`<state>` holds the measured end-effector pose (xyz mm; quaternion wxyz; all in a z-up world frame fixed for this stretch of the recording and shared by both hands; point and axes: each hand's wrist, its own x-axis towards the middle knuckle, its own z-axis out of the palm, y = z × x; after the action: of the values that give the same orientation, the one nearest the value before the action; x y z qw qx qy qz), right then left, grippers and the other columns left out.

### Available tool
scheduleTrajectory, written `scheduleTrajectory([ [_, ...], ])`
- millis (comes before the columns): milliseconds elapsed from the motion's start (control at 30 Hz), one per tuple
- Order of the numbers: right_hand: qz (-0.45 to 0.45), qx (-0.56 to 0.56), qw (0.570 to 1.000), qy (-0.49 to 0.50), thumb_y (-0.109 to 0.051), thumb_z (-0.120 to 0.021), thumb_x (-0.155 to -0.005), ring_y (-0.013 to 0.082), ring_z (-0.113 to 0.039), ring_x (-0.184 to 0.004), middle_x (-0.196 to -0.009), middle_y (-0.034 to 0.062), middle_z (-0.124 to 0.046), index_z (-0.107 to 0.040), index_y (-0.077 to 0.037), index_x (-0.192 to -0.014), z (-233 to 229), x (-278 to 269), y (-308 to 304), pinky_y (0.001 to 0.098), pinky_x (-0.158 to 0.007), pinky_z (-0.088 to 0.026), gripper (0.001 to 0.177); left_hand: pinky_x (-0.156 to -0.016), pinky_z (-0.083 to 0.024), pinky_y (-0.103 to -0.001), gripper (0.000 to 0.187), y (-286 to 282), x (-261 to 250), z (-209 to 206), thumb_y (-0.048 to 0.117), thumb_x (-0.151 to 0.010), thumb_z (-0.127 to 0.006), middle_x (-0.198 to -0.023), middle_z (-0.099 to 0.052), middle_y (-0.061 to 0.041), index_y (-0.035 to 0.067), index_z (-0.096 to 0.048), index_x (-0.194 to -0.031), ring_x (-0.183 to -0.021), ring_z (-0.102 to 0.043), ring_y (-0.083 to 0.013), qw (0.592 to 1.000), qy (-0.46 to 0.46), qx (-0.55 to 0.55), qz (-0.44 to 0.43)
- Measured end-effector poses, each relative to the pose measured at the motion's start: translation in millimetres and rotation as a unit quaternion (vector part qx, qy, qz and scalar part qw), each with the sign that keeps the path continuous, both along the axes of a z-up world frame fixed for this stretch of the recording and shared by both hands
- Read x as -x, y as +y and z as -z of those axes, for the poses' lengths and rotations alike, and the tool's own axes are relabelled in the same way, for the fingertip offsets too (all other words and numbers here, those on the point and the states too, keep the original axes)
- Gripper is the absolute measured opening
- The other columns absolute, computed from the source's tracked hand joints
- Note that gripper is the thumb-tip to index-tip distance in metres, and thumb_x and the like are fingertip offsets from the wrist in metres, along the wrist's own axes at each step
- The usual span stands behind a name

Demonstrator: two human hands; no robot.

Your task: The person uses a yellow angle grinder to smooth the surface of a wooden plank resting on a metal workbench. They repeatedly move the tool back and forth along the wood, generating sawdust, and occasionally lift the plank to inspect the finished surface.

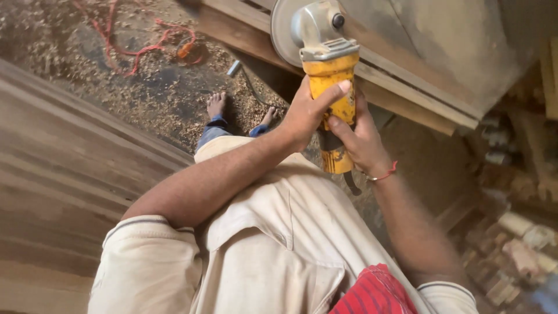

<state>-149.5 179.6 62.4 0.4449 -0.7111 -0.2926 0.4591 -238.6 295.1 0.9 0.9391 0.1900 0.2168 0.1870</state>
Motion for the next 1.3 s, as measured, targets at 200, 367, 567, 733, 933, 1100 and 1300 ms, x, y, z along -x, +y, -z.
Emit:
scheduleTrajectory([
  [200,0.078,-0.001,0.995,-0.056,-0.023,-0.064,-0.107,0.0204,-0.046,-0.145,-0.156,0.0092,-0.046,-0.032,-0.005,-0.164,6,-30,-92,0.0365,-0.124,-0.04,0.068,-0.094,-0.056,-0.037,0.056,-62,-51,0,0.027,-0.093,-0.074,-0.119,-0.061,-0.011,0.003,-0.047,-0.135,-0.108,-0.063,-0.0192,0.992,-0.025,0.009,0.122],
  [367,0.194,-0.011,0.98,0.038,-0.021,-0.063,-0.107,0.0205,-0.043,-0.147,-0.158,0.0081,-0.042,-0.025,-0.008,-0.165,4,-56,-162,0.0378,-0.123,-0.039,0.071,-0.094,-0.056,-0.038,0.056,-123,-105,4,0.028,-0.095,-0.074,-0.119,-0.063,-0.011,0.0,-0.048,-0.136,-0.108,-0.063,-0.0196,0.979,-0.05,-0.003,0.199],
  [567,0.258,-0.039,0.964,0.046,-0.02,-0.062,-0.109,0.0226,-0.043,-0.15,-0.162,0.0096,-0.04,-0.02,-0.01,-0.168,-2,-97,-243,0.0399,-0.126,-0.041,0.073,-0.093,-0.059,-0.039,0.06,-208,-176,8,0.034,-0.09,-0.076,-0.115,-0.066,-0.012,0.002,-0.047,-0.131,-0.106,-0.067,-0.0218,0.952,-0.02,-0.041,0.301],
  [733,0.295,-0.087,0.95,0.056,-0.025,-0.063,-0.108,0.0243,-0.05,-0.147,-0.159,0.012,-0.044,-0.021,-0.011,-0.167,0,-137,-305,0.0423,-0.122,-0.05,0.074,-0.089,-0.061,-0.04,0.062,-280,-234,10,0.038,-0.084,-0.077,-0.109,-0.068,-0.013,0.002,-0.05,-0.127,-0.1,-0.07,-0.0237,0.929,-0.016,-0.066,0.364],
  [933,0.438,-0.079,0.89,0.096,-0.029,-0.065,-0.11,0.0216,-0.065,-0.118,-0.134,0.0115,-0.058,-0.035,-0.008,-0.159,-5,-164,-385,0.037,-0.094,-0.06,0.061,-0.074,-0.066,-0.039,0.052,-345,-304,-20,0.036,-0.08,-0.079,-0.091,-0.075,-0.012,-0.001,-0.064,-0.113,-0.078,-0.076,-0.0226,0.891,-0.045,-0.099,0.441],
  [1100,0.449,-0.105,0.885,0.058,-0.028,-0.065,-0.11,0.0198,-0.065,-0.124,-0.141,0.0106,-0.059,-0.037,-0.006,-0.16,-10,-161,-395,0.0348,-0.101,-0.059,0.062,-0.071,-0.064,-0.037,0.052,-361,-310,-31,0.036,-0.079,-0.08,-0.092,-0.076,-0.011,0.0,-0.065,-0.114,-0.078,-0.075,-0.0189,0.892,-0.046,-0.106,0.437],
  [1300,0.419,-0.095,0.895,0.117,-0.021,-0.065,-0.107,0.0235,-0.064,-0.122,-0.139,0.0128,-0.057,-0.037,-0.004,-0.156,-3,-125,-336,0.0384,-0.1,-0.058,0.059,-0.079,-0.062,-0.035,0.054,-302,-252,-11,0.035,-0.082,-0.079,-0.1,-0.072,-0.01,0.003,-0.059,-0.122,-0.087,-0.073,-0.0202,0.903,0.005,-0.146,0.404],
])
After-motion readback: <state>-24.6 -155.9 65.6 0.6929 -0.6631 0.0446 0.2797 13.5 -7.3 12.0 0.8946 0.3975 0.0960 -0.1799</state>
